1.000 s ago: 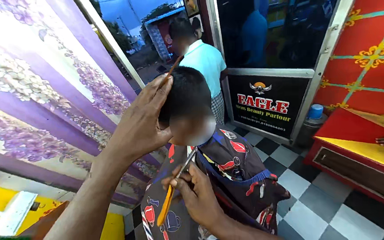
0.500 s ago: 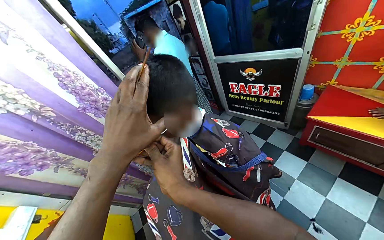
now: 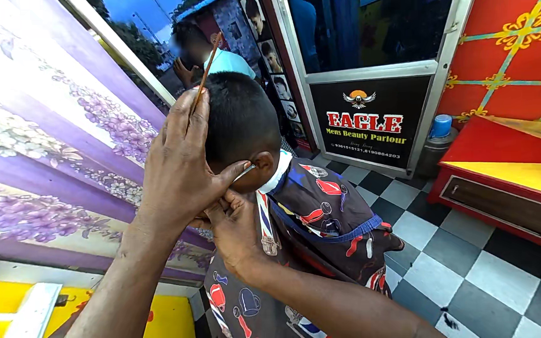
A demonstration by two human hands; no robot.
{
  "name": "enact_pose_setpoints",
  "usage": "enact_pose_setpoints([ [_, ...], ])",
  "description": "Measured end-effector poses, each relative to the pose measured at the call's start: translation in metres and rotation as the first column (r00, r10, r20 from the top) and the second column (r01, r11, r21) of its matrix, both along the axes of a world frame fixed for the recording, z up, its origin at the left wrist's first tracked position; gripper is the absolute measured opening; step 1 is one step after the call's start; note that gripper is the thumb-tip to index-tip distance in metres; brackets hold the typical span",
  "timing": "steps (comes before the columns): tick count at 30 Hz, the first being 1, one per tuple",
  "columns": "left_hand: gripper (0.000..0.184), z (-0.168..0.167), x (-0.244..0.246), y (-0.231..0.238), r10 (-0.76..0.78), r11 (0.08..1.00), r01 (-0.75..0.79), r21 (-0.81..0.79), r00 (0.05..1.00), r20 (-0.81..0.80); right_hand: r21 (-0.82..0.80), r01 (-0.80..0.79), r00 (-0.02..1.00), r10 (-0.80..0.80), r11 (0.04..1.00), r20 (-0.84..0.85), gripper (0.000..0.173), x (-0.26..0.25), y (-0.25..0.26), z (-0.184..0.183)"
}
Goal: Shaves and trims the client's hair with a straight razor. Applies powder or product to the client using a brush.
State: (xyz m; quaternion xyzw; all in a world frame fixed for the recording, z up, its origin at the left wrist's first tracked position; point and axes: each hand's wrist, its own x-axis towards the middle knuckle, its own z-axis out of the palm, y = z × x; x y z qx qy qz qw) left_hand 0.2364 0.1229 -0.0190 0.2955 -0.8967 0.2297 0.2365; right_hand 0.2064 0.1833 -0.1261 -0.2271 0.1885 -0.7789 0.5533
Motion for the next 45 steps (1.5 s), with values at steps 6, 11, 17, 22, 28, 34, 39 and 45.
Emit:
enact_pose_setpoints([
  [6,0.108,0.000,0.004,-0.003,-0.013,0.998,0.015,-0.068,0.999,0.036,-0.001,-0.015,0.998,0.015,1.000,0.068,0.013,0.001,0.003,0.001],
  [11,0.107,0.000,0.006,-0.003,-0.017,0.995,0.021,-0.094,0.999,0.040,0.030,-0.042,0.988,0.037,0.999,0.150,0.012,0.004,0.005,-0.001],
  [17,0.104,0.000,0.010,-0.005,-0.034,0.995,0.036,-0.098,0.999,0.025,0.043,-0.068,0.991,0.063,0.997,0.121,0.015,0.004,0.007,-0.013],
  [22,0.105,0.000,0.009,-0.003,-0.017,0.997,0.017,-0.069,1.000,0.006,0.034,-0.050,0.999,0.050,0.998,0.003,0.014,-0.001,0.008,-0.004],
  [28,0.104,0.000,0.010,-0.004,-0.023,0.996,0.023,-0.085,1.000,0.003,0.059,-0.109,0.989,0.102,0.992,0.108,0.016,-0.002,0.008,-0.018],
  [34,0.101,0.003,0.013,-0.004,-0.023,0.996,0.023,-0.080,1.000,-0.001,0.010,-0.087,0.996,0.087,0.996,0.001,0.015,-0.005,0.012,-0.011],
  [39,0.100,0.005,0.018,-0.006,-0.029,0.997,0.030,-0.072,1.000,0.006,0.033,-0.129,0.992,0.128,0.991,0.013,0.018,-0.001,0.007,-0.028],
  [45,0.101,0.009,0.025,-0.012,-0.046,0.999,0.046,-0.009,0.999,0.004,0.032,-0.117,0.985,0.120,0.993,-0.128,0.019,-0.011,0.017,-0.051],
])
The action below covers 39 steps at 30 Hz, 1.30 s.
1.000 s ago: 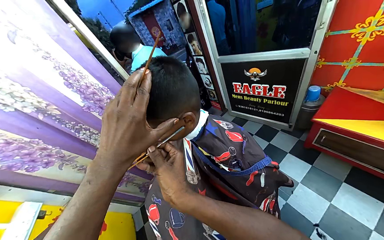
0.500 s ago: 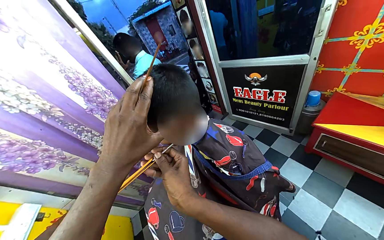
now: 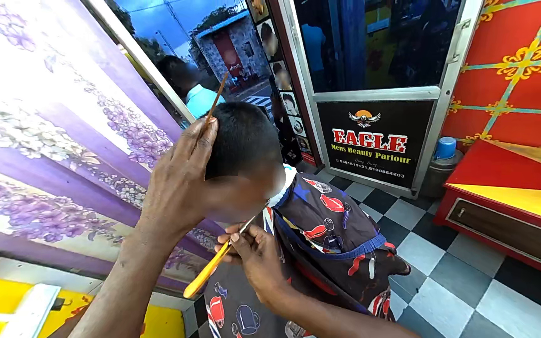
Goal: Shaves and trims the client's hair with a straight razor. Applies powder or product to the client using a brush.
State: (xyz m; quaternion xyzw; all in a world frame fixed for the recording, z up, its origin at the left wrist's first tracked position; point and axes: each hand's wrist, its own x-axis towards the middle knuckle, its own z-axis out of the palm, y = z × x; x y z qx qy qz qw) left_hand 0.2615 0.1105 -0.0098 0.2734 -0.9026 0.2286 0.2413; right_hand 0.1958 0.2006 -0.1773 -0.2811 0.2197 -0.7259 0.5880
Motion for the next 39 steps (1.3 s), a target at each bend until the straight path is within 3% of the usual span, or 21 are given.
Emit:
enact_pose_setpoints([
  [1,0.097,0.005,0.005,0.000,-0.021,0.999,0.024,0.048,0.998,-0.062,-0.073,-0.004,0.995,-0.004,0.997,-0.101,0.022,-0.007,0.009,-0.007],
  [3,0.078,0.016,0.027,0.005,-0.060,0.992,0.093,0.083,0.940,-0.336,-0.225,-0.035,0.939,-0.045,0.974,-0.340,0.025,-0.032,0.029,-0.022],
  [6,0.039,0.009,0.054,0.020,-0.142,0.990,0.092,-0.108,0.609,-0.780,-0.322,-0.127,0.720,-0.136,0.938,-0.681,0.027,-0.090,0.062,-0.042],
  [7,0.036,0.006,0.053,0.027,-0.142,0.989,0.046,-0.139,0.529,-0.836,-0.311,-0.153,0.644,-0.144,0.938,-0.751,0.029,-0.113,0.071,-0.047],
  [8,0.035,0.005,0.047,0.033,-0.134,0.989,0.010,-0.151,0.521,-0.843,-0.284,-0.169,0.588,-0.135,0.944,-0.798,0.029,-0.137,0.079,-0.049],
  [11,0.042,0.003,0.029,0.039,-0.113,0.990,0.019,-0.140,0.704,-0.701,-0.093,-0.200,0.448,0.007,0.975,-0.894,0.030,-0.208,0.088,-0.051],
  [13,0.047,0.011,0.004,0.043,-0.105,0.992,0.049,-0.117,0.836,-0.539,0.071,-0.195,0.281,0.125,0.978,-0.952,0.028,-0.245,0.079,-0.052],
  [15,0.047,0.021,-0.029,0.048,-0.015,0.997,-0.017,-0.077,0.918,-0.395,0.120,-0.058,0.156,0.127,0.991,-0.979,0.028,-0.265,0.067,-0.053],
  [16,0.048,0.025,-0.045,0.047,0.040,0.996,-0.063,-0.060,0.945,-0.326,0.070,0.026,0.151,0.065,0.997,-0.986,0.028,-0.271,0.060,-0.055],
  [19,0.061,0.032,-0.083,0.036,0.183,0.982,-0.187,-0.037,0.979,-0.088,-0.155,0.102,0.315,-0.180,0.983,-0.932,0.027,-0.292,0.033,-0.061],
  [23,0.074,0.039,-0.121,0.020,0.365,0.931,-0.356,-0.080,0.912,0.187,-0.313,0.280,0.347,-0.400,0.908,-0.848,0.027,-0.320,-0.010,-0.058],
  [24,0.079,0.041,-0.129,0.020,0.425,0.904,-0.424,-0.061,0.869,0.253,-0.311,0.324,0.401,-0.427,0.894,-0.810,0.027,-0.322,-0.022,-0.054],
  [26,0.087,0.044,-0.140,0.019,0.510,0.843,-0.538,-0.021,0.785,0.353,-0.250,0.352,0.616,-0.424,0.902,-0.664,0.027,-0.317,-0.040,-0.044],
  [28,0.094,0.043,-0.144,0.015,0.557,0.799,-0.602,-0.018,0.727,0.403,-0.161,0.297,0.841,-0.338,0.941,-0.423,0.022,-0.298,-0.048,-0.031],
  [29,0.096,0.043,-0.146,0.014,0.576,0.778,-0.628,-0.016,0.704,0.417,-0.164,0.255,0.886,-0.298,0.953,-0.355,0.022,-0.285,-0.050,-0.027],
  [31,0.098,0.042,-0.146,0.011,0.604,0.743,-0.669,-0.010,0.665,0.439,-0.266,0.189,0.853,-0.292,0.945,-0.433,0.021,-0.261,-0.053,-0.027],
  [34,0.100,0.045,-0.145,0.006,0.621,0.721,-0.692,-0.005,0.644,0.447,-0.447,0.175,0.682,-0.436,0.877,-0.587,0.025,-0.231,-0.060,-0.028],
  [39,0.108,0.052,-0.145,0.006,0.641,0.662,-0.747,0.053,0.602,0.476,-0.591,0.279,0.578,-0.623,0.757,-0.527,0.020,-0.201,-0.068,-0.018],
])
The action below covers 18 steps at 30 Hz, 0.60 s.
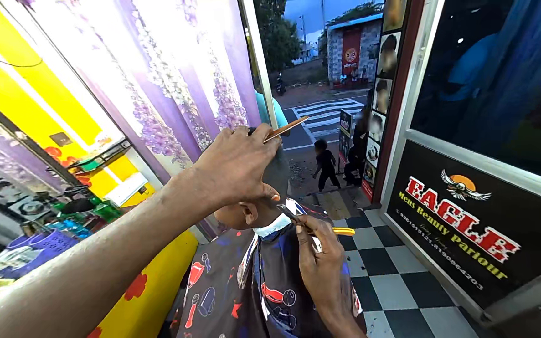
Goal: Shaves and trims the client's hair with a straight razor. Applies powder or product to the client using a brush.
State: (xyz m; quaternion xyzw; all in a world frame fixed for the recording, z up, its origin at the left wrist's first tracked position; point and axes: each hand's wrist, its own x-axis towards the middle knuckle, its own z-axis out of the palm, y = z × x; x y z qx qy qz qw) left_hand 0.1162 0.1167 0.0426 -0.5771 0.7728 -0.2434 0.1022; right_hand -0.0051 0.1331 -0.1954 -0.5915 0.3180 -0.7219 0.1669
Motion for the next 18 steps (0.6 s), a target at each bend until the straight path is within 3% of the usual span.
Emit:
enact_pose_setpoints([
  [3,0.108,0.001,0.000,0.000,0.010,1.000,-0.010,0.011,1.000,0.003,-0.061,0.064,0.998,-0.064,0.996,-0.008,0.019,0.007,-0.004,0.007],
  [18,0.109,-0.001,0.005,-0.002,-0.015,1.000,0.015,0.013,1.000,0.005,-0.066,0.058,0.998,-0.056,0.996,0.025,0.019,0.027,-0.013,0.006],
])
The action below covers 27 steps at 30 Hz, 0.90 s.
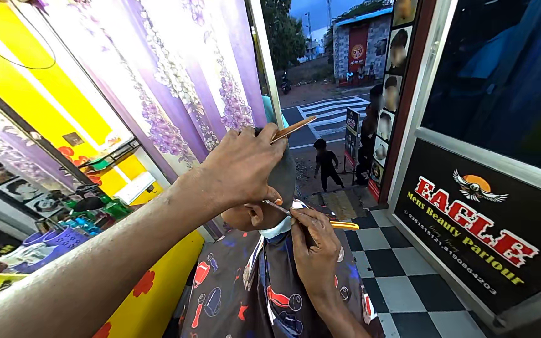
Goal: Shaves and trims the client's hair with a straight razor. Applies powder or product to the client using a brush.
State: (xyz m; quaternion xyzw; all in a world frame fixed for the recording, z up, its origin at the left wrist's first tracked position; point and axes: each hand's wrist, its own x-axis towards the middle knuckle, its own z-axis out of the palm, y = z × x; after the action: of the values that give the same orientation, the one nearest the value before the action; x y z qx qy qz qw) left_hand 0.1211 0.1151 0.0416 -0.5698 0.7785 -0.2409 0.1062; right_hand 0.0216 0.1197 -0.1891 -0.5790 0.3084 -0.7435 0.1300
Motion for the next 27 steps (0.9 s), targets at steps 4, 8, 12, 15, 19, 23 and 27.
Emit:
enact_pose_setpoints([
  [4,0.105,-0.001,0.000,0.001,0.002,1.000,-0.002,-0.009,1.000,0.004,-0.007,0.026,1.000,-0.026,1.000,0.004,0.018,0.003,-0.002,-0.001],
  [8,0.103,-0.001,0.002,0.001,0.002,1.000,-0.002,-0.010,1.000,0.002,0.000,0.029,1.000,-0.029,1.000,-0.011,0.018,0.005,-0.002,-0.001],
  [12,0.108,-0.002,0.008,-0.001,0.014,1.000,-0.015,-0.009,1.000,-0.015,0.009,0.040,0.999,-0.039,0.999,-0.036,0.018,0.008,-0.003,-0.001],
  [15,0.108,-0.003,0.015,-0.002,-0.014,1.000,0.013,-0.019,0.999,-0.032,0.016,0.050,0.997,-0.049,0.999,-0.060,0.018,0.008,-0.004,0.000],
  [19,0.106,-0.004,0.021,-0.003,-0.033,0.999,0.032,-0.020,0.998,-0.047,0.013,0.050,0.996,-0.048,0.999,-0.076,0.019,0.009,-0.006,0.000],
  [23,0.104,-0.006,0.025,-0.004,-0.064,0.998,0.062,-0.033,0.996,-0.056,0.002,0.068,0.993,-0.068,0.998,-0.101,0.019,0.009,-0.008,0.002],
  [27,0.102,-0.006,0.029,-0.004,-0.113,0.993,0.110,-0.050,0.992,-0.059,0.001,0.052,0.990,-0.051,0.999,-0.129,0.019,0.006,-0.008,0.004],
])
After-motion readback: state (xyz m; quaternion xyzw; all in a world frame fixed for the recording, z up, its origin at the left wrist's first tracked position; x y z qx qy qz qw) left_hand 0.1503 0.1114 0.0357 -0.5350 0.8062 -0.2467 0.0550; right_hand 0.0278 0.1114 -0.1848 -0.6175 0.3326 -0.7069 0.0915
